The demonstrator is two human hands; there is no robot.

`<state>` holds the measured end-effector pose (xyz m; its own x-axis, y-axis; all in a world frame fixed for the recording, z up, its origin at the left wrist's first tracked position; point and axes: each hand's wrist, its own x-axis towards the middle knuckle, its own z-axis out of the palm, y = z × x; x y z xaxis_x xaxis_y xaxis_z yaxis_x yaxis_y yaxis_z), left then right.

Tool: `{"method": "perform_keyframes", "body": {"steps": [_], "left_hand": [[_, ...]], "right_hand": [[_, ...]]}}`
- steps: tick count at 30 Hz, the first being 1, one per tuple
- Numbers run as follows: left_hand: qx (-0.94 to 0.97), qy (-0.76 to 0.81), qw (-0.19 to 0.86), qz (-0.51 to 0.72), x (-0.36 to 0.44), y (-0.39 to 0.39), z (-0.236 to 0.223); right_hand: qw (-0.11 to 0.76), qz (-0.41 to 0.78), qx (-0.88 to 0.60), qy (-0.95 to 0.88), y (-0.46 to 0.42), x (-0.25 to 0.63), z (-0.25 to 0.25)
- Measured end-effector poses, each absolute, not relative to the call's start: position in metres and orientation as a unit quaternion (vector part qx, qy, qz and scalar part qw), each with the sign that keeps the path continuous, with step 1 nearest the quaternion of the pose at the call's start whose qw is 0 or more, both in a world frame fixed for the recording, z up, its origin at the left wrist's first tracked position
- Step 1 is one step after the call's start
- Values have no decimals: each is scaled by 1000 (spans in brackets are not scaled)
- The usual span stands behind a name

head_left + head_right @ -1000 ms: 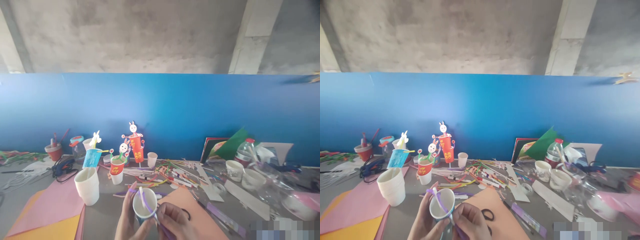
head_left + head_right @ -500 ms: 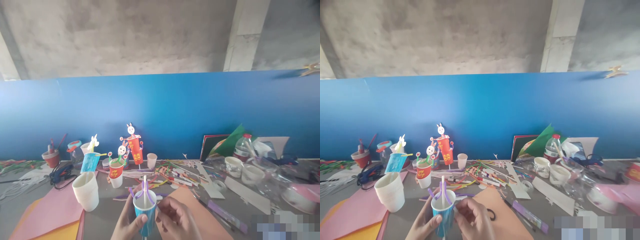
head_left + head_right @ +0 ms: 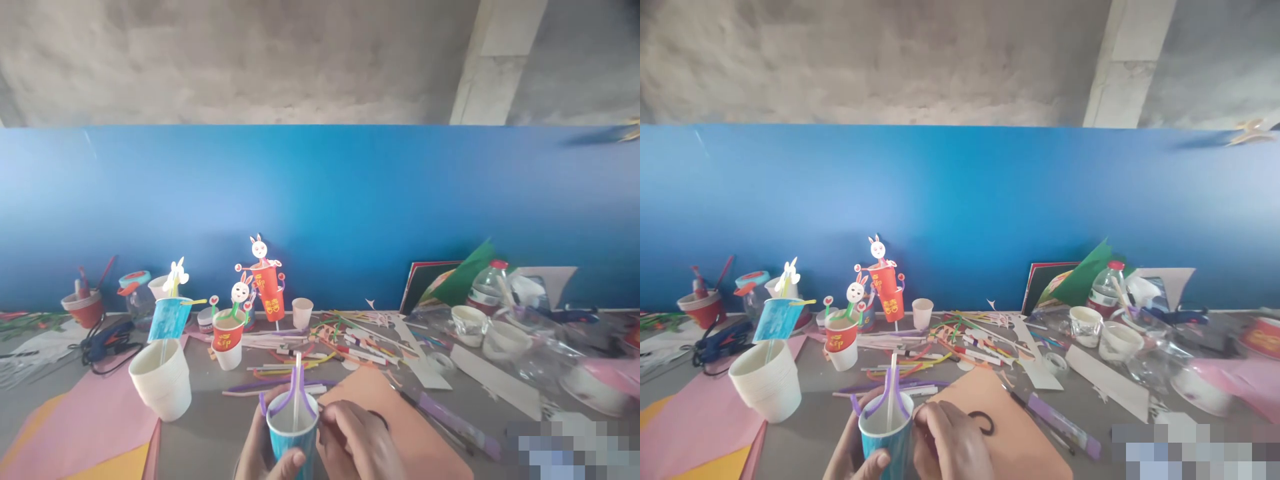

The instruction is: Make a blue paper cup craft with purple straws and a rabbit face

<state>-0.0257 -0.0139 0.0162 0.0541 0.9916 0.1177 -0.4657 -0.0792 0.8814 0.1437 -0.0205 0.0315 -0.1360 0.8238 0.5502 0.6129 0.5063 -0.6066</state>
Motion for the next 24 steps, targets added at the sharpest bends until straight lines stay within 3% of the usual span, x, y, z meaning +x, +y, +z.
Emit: {"method": "perform_keyframes", "body": {"steps": [12, 24], "left_hand": [[343, 346, 617, 619, -27, -19, 12], [355, 374, 590, 622, -29, -18, 2]], "right_hand": [[454, 275, -533, -660, -22, 136, 19], [465, 238, -510, -683, -23, 136, 26]]}}
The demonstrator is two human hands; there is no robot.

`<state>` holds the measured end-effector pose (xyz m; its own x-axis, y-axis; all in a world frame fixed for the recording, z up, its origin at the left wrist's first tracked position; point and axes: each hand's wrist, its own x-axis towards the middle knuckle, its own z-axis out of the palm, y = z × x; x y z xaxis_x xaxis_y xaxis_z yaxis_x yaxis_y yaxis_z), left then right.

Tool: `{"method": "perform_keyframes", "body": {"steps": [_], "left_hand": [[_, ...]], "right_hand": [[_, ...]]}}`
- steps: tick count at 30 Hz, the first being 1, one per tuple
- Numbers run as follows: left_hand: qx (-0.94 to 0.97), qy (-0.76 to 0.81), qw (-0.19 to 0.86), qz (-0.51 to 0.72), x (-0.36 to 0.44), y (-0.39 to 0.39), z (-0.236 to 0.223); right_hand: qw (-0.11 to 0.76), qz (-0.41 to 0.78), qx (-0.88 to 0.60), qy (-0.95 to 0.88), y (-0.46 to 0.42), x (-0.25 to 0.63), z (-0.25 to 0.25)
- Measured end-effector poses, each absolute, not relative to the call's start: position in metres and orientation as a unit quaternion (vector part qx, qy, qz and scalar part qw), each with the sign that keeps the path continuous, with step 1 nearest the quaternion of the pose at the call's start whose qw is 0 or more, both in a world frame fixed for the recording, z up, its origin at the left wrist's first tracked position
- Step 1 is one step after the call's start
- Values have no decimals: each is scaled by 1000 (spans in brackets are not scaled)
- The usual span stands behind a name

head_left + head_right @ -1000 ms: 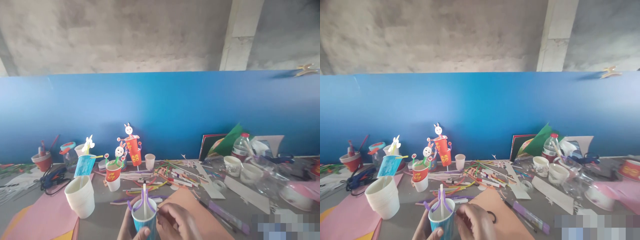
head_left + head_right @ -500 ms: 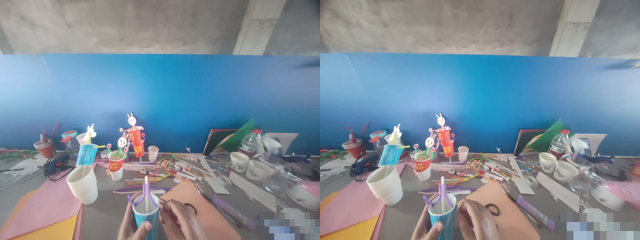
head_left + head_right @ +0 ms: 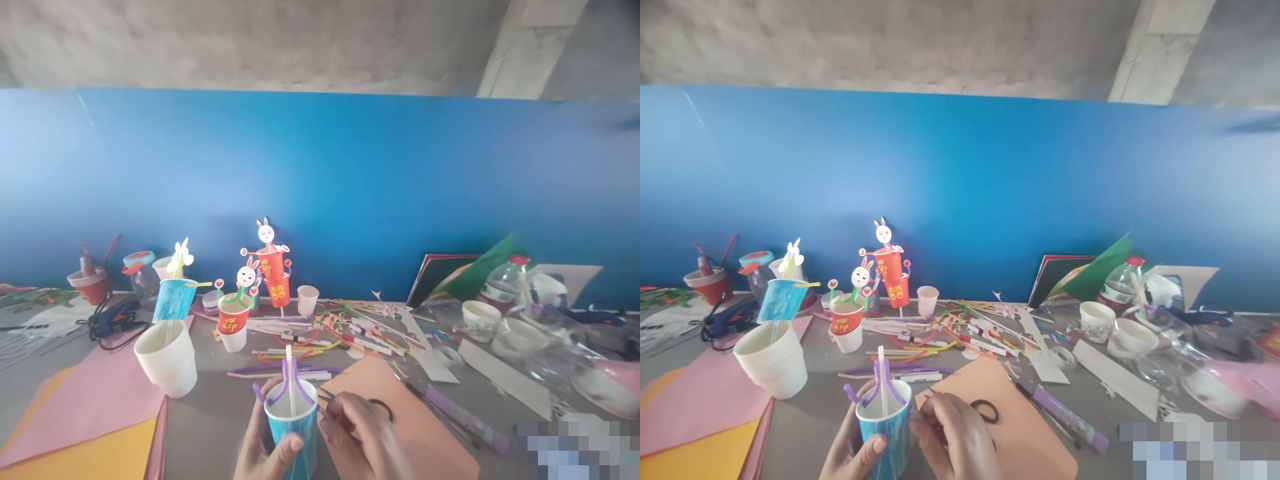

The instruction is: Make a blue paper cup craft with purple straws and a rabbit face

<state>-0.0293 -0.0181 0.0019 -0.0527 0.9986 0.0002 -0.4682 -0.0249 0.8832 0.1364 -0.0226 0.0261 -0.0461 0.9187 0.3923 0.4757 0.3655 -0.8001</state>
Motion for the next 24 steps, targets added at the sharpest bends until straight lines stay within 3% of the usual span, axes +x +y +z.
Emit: {"method": "perform_keyframes", "body": {"steps": [14, 24], "left_hand": [[434, 378, 567, 590, -32, -23, 14], [436, 425, 537, 583, -32, -25, 18]], "right_hand": [[384, 176, -472, -774, -24, 144, 33], [445, 113, -420, -783, -21, 145, 34]]}}
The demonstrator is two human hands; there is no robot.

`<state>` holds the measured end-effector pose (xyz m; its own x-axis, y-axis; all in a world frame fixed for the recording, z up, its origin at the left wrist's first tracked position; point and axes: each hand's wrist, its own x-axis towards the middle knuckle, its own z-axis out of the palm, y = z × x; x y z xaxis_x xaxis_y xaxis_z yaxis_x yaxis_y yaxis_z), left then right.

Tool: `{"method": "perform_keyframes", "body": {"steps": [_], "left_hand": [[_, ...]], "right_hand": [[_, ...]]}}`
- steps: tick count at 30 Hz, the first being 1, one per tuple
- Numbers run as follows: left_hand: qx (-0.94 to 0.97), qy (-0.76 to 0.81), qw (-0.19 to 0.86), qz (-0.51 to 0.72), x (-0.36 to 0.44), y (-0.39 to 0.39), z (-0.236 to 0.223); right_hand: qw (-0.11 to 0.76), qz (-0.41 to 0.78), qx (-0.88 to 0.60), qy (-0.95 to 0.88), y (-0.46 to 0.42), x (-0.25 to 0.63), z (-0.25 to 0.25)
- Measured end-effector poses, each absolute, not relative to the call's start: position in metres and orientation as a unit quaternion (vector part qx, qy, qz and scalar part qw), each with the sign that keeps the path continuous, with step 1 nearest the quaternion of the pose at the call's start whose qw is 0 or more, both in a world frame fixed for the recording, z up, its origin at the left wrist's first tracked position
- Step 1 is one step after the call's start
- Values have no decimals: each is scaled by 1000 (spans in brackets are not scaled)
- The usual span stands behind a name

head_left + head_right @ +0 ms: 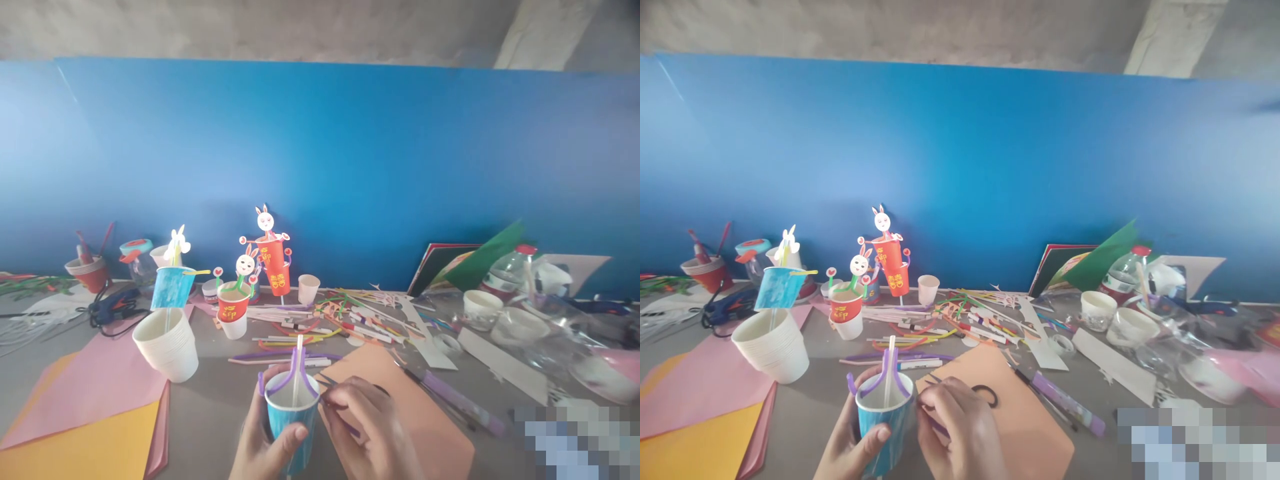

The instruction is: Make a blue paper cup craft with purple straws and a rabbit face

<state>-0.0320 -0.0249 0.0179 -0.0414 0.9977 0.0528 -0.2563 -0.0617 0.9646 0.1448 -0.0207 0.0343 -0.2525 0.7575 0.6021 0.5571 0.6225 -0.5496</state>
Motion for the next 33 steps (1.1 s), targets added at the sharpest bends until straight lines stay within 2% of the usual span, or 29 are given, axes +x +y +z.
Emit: {"method": "perform_keyframes", "body": {"steps": [15, 26, 33], "left_hand": [[470, 452, 496, 574, -33, -25, 11], [483, 447, 507, 557, -34, -25, 14], [476, 452, 505, 561, -33, -25, 14]], "right_hand": [[436, -6, -397, -808, -20, 145, 34], [436, 7, -393, -809, -20, 144, 31], [405, 17, -413, -816, -21, 146, 34]]}}
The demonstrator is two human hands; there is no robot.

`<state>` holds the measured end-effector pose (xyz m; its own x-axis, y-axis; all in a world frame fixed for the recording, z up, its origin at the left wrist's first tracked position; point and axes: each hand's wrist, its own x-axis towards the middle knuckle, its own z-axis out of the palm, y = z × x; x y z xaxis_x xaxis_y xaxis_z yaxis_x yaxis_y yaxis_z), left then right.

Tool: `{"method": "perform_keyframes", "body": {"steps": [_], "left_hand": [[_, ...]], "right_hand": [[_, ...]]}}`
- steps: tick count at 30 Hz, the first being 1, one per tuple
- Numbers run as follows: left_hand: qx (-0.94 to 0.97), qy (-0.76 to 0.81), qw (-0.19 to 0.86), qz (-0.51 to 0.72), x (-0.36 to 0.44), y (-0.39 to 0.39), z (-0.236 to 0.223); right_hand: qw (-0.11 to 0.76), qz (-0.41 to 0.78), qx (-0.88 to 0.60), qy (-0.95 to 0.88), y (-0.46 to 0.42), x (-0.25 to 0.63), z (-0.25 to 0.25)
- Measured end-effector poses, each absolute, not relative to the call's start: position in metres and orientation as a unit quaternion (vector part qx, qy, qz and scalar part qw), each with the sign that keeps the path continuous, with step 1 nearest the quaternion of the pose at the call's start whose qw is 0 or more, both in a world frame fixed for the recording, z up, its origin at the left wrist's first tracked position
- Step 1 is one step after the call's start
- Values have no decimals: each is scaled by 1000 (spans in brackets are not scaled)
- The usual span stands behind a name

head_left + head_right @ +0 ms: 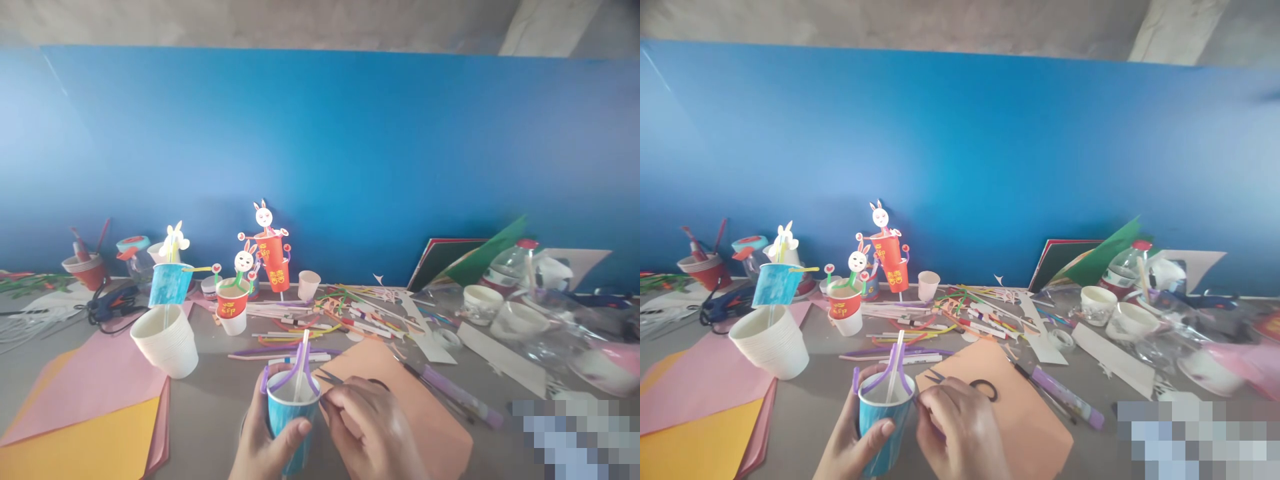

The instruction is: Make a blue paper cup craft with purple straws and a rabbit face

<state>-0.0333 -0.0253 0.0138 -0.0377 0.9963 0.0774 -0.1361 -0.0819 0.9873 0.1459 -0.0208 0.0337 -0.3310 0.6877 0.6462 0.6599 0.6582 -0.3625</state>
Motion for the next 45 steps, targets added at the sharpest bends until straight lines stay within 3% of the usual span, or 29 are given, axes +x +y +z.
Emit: {"method": "perform_keyframes", "body": {"steps": [10, 24, 28, 34, 40, 45], "left_hand": [[461, 453, 508, 569, -32, -27, 14], [455, 418, 535, 577, -30, -28, 21], [454, 419, 540, 571, -31, -28, 20], [436, 422, 553, 571, -31, -27, 21], [451, 411, 554, 567, -33, -27, 16], [439, 412, 557, 572, -33, -27, 15]], "right_hand": [[392, 90, -449, -798, -24, 145, 36], [393, 440, -494, -639, -21, 141, 38], [403, 449, -474, -641, -22, 140, 42], [407, 361, -496, -677, -24, 140, 39], [401, 429, -483, -650, -24, 140, 38], [410, 398, -488, -660, -24, 143, 36]]}}
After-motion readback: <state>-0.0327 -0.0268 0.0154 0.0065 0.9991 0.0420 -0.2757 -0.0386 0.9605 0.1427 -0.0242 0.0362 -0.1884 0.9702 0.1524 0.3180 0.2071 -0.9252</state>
